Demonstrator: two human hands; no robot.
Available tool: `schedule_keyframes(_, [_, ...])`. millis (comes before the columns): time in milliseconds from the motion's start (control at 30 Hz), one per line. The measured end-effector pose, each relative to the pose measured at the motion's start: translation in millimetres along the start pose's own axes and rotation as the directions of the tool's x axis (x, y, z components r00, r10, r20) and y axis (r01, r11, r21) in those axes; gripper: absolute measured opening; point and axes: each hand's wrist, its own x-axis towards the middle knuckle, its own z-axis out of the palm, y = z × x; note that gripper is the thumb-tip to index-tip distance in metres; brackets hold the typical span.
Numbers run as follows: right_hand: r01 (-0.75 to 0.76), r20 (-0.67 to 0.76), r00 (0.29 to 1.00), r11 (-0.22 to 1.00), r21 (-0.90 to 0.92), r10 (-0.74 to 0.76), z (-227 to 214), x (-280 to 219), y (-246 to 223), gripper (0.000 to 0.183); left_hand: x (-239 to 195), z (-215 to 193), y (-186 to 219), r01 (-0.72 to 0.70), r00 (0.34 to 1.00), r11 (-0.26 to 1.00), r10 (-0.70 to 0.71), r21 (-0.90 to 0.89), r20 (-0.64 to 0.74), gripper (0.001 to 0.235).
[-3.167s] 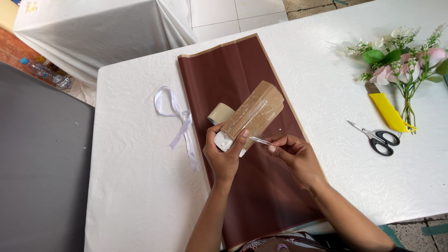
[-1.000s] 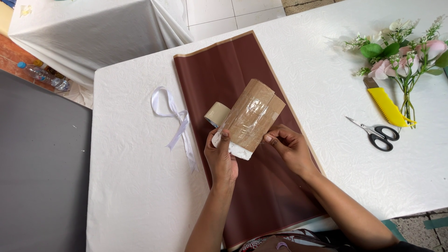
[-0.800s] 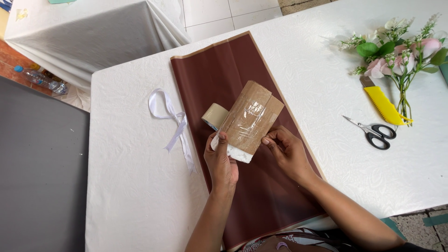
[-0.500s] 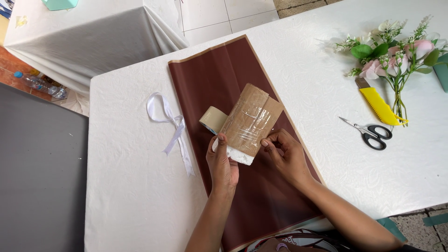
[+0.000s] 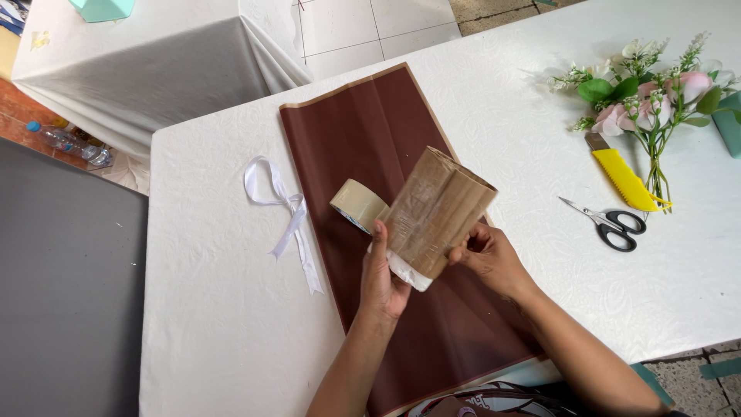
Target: Preparing a base for a bouquet by wrapping a foam block with cardboard and securing it with tape.
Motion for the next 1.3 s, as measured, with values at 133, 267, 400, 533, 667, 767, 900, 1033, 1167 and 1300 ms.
schedule_keyframes(133, [0.135,0.177,0.972,0.984,0.113,-0.154,-2,2,-12,0.029,-7,5,-6,0.109,0.993,0.994,-0.108,-0.028,0.036,0.051])
schedule_keyframes(267, [0.170,0.112,0.975,0.967,0.188,-0.193,6,1,-34,0.022,-4,1,1,-0.109,0.994,0.993,0.109,-0.036,0.008,0.041])
schedule_keyframes(400, [0.057,-0.058,0.997,0.975,0.216,-0.045,8,0,-4,0.086,22,-27,-21,-0.360,0.932,0.929,0.361,0.082,-0.005,0.029])
schedule_keyframes(533, [-0.008,-0.167,0.986,0.998,-0.062,-0.003,40,2,-17,0.077,25,-31,-35,-0.501,0.861,0.838,0.508,0.218,0.026,0.032])
schedule_keyframes(667, [-0.021,-0.201,0.980,0.993,-0.120,-0.003,42,8,-8,0.081,12,-17,-23,-0.436,0.892,0.884,0.449,0.169,-0.045,0.029])
schedule_keyframes(767, [-0.022,-0.165,0.986,0.983,-0.185,-0.009,38,5,-3,0.087,25,-27,-28,-0.395,0.914,0.907,0.404,0.143,-0.034,0.027])
schedule_keyframes(900, [-0.007,-0.086,0.996,0.953,-0.303,-0.021,29,-1,-28,0.100,10,-10,-10,-0.397,0.911,0.908,0.407,0.138,-0.059,0.027])
schedule_keyframes(1033, [0.411,0.119,0.776,0.353,-0.840,-0.619,16,-2,-28,0.123,1,-8,7,-0.277,0.956,0.954,0.286,0.113,-0.064,0.031])
schedule_keyframes(1167, [0.523,0.546,0.249,-0.364,-0.771,-0.800,-8,5,-22,0.025,-18,-2,11,-0.138,0.958,0.954,0.061,0.267,0.279,0.049])
schedule_keyframes(1300, [0.483,0.208,0.783,0.361,-0.798,-0.586,-19,-5,-53,0.053,-16,-29,15,-0.323,0.856,0.910,0.164,0.260,0.490,0.065])
